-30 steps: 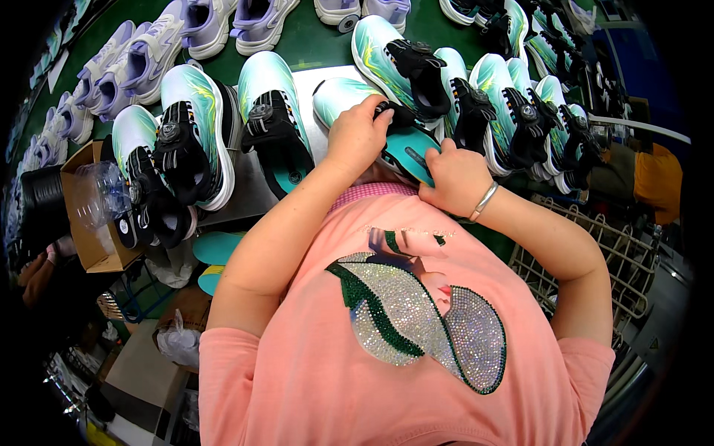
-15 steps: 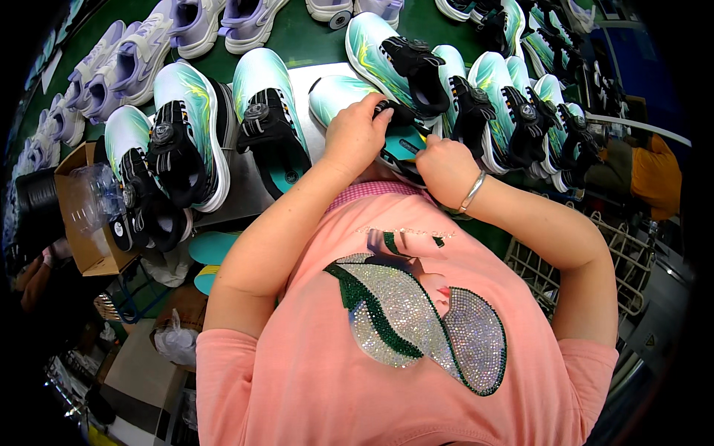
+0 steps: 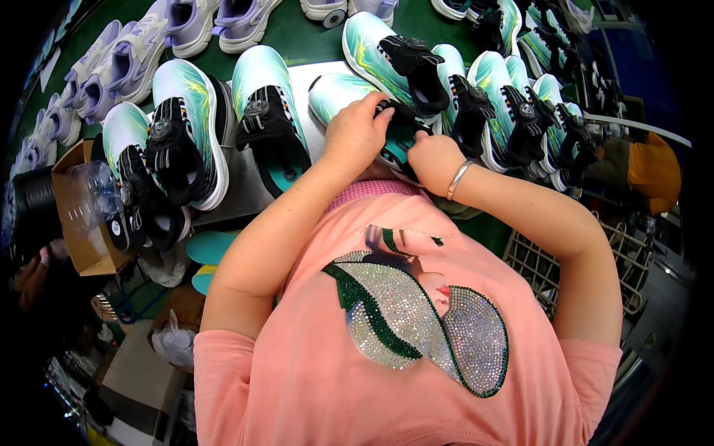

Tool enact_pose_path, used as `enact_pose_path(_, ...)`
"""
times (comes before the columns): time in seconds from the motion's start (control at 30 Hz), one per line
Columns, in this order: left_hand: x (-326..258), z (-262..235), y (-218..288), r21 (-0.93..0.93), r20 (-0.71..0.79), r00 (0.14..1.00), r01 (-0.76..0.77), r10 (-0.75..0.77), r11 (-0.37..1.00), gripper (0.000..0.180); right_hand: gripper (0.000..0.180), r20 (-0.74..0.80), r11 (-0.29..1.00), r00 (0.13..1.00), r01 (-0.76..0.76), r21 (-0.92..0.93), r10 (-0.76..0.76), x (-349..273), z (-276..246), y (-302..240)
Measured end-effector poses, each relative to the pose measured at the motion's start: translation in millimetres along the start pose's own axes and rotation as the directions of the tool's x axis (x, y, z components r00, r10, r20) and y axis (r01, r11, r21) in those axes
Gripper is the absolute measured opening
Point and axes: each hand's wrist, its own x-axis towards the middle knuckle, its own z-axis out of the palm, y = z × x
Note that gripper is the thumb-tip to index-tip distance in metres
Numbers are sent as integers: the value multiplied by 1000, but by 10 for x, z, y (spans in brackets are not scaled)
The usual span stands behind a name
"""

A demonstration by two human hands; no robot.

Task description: The person inserts teal and yellow insoles into several pairs of athletic shoes on a conveyor belt by hand.

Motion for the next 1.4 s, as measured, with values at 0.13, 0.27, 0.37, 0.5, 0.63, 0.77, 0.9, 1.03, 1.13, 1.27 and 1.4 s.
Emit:
enact_pose_path(0.13,2,15,-9,27,-9,999,-31,31,999,24,19,219,984,968,88,152,-120,149,-149,147)
enact_pose_path(0.27,3,8,1,15,4,1000,-12,12,1000,24,23,335,980,924,199,-3,-187,211,-143,126)
enact_pose_path(0.37,4,11,-17,-2,-1,1000,-21,21,1000,24,29,374,985,927,68,-159,-4,165,-162,-108)
enact_pose_path(0.5,-8,13,-27,2,-10,1000,-21,21,1000,24,24,291,980,956,25,-196,34,147,-170,-152)
enact_pose_path(0.63,-13,4,-6,3,-5,1000,-14,14,1000,23,18,216,987,975,-21,-158,56,200,-37,-106)
enact_pose_path(0.77,-7,7,-14,-14,12,1000,-10,10,1000,23,16,212,990,977,3,-144,28,194,-61,-88)
enact_pose_path(0.9,-12,15,-27,-27,4,1000,-6,6,1000,23,25,381,992,923,94,-83,-55,34,-190,-36)
enact_pose_path(1.03,-12,-12,2,4,-11,1000,-9,9,1000,23,47,434,989,891,148,-3,-132,-167,-146,74)
enact_pose_path(1.13,-8,-10,-3,-5,-1,1000,-3,3,1000,23,55,531,991,845,116,-72,-60,-94,-84,41)
enact_pose_path(1.27,-2,-8,-5,-16,5,1000,-1,1,1000,23,55,527,992,847,111,-51,-68,-80,-84,48)
enact_pose_path(1.4,-5,-20,-7,-34,6,1000,8,-8,999,24,47,488,991,866,50,127,-106,-110,-325,134)
